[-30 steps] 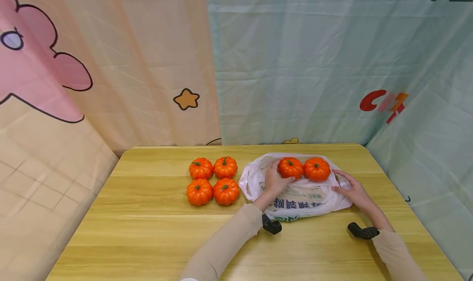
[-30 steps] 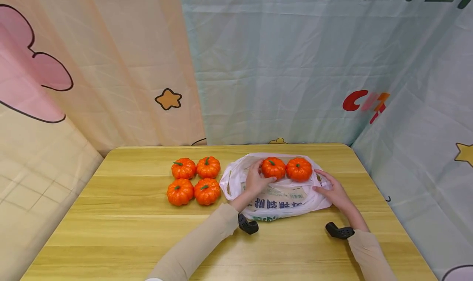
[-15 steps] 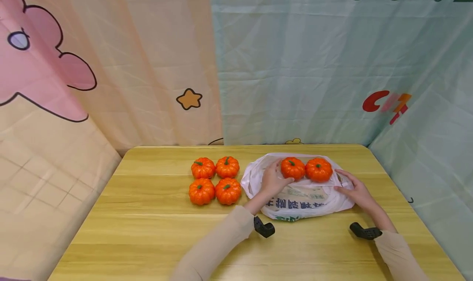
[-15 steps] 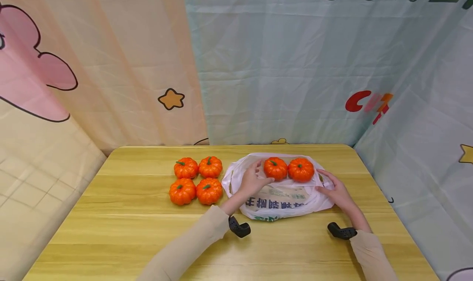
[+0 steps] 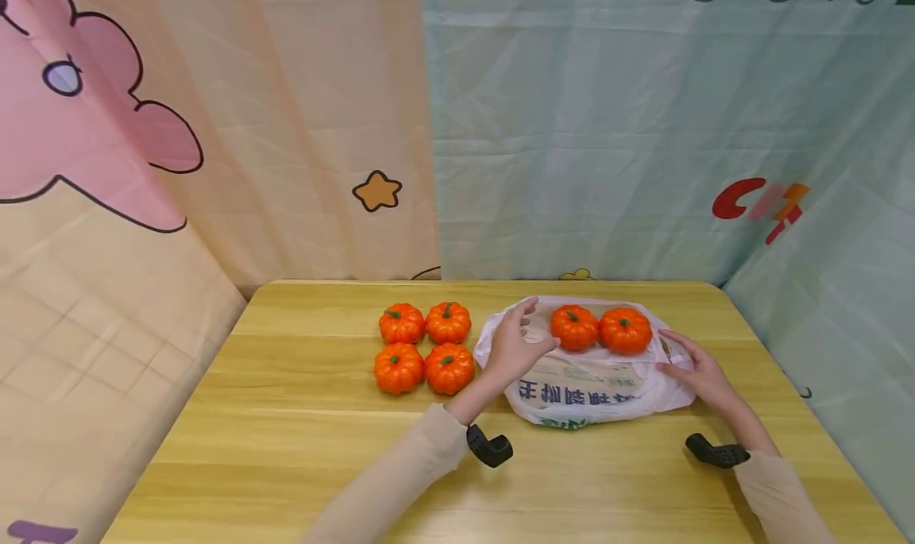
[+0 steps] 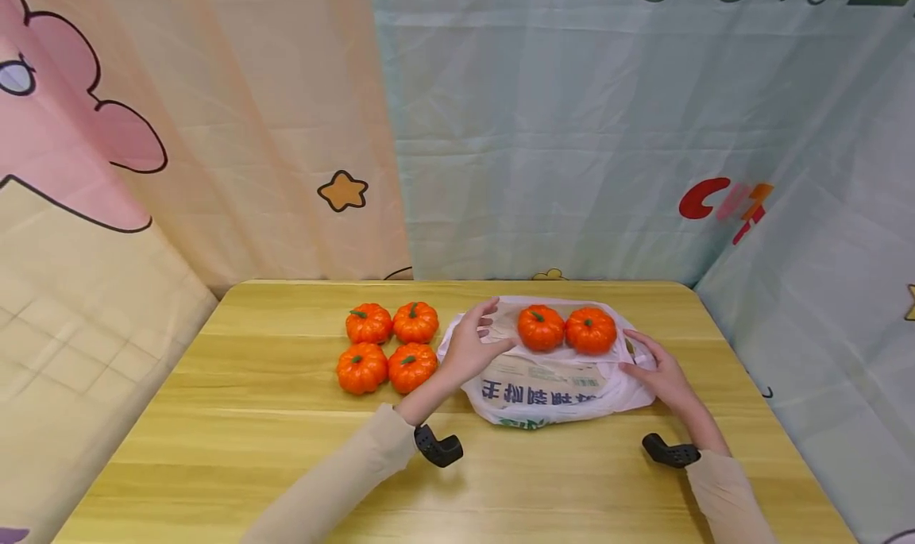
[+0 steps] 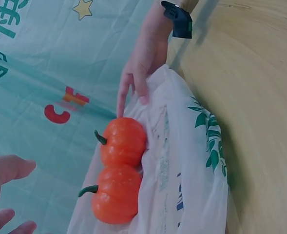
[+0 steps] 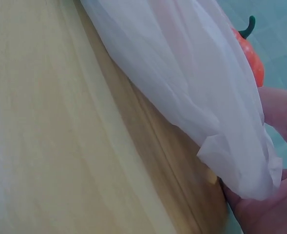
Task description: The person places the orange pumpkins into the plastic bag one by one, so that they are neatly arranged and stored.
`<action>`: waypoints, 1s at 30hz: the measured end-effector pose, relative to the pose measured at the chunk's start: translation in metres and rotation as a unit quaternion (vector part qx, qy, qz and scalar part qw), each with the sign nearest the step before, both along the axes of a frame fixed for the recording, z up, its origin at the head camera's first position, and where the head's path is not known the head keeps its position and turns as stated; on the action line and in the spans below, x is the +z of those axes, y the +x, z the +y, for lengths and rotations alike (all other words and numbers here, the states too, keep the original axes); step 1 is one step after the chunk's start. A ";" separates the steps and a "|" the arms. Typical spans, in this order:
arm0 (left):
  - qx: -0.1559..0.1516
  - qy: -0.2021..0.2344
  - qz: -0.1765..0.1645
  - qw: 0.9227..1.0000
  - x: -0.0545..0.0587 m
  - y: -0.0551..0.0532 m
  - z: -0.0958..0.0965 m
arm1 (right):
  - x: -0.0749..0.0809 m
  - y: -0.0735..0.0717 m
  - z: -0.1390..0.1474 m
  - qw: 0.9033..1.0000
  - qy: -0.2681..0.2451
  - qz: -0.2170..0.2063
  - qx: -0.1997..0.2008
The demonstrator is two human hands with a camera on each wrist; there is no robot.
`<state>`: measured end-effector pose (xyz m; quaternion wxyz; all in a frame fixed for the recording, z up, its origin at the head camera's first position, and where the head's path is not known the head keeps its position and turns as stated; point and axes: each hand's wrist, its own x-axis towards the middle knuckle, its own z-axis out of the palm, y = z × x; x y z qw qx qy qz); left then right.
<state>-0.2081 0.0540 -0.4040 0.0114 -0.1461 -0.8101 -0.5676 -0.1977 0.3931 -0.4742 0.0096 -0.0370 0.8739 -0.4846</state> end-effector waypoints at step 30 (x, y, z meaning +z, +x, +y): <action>0.122 0.070 0.086 0.986 0.009 0.014 -0.116 | -0.002 0.000 0.003 1.000 0.008 0.008 0.015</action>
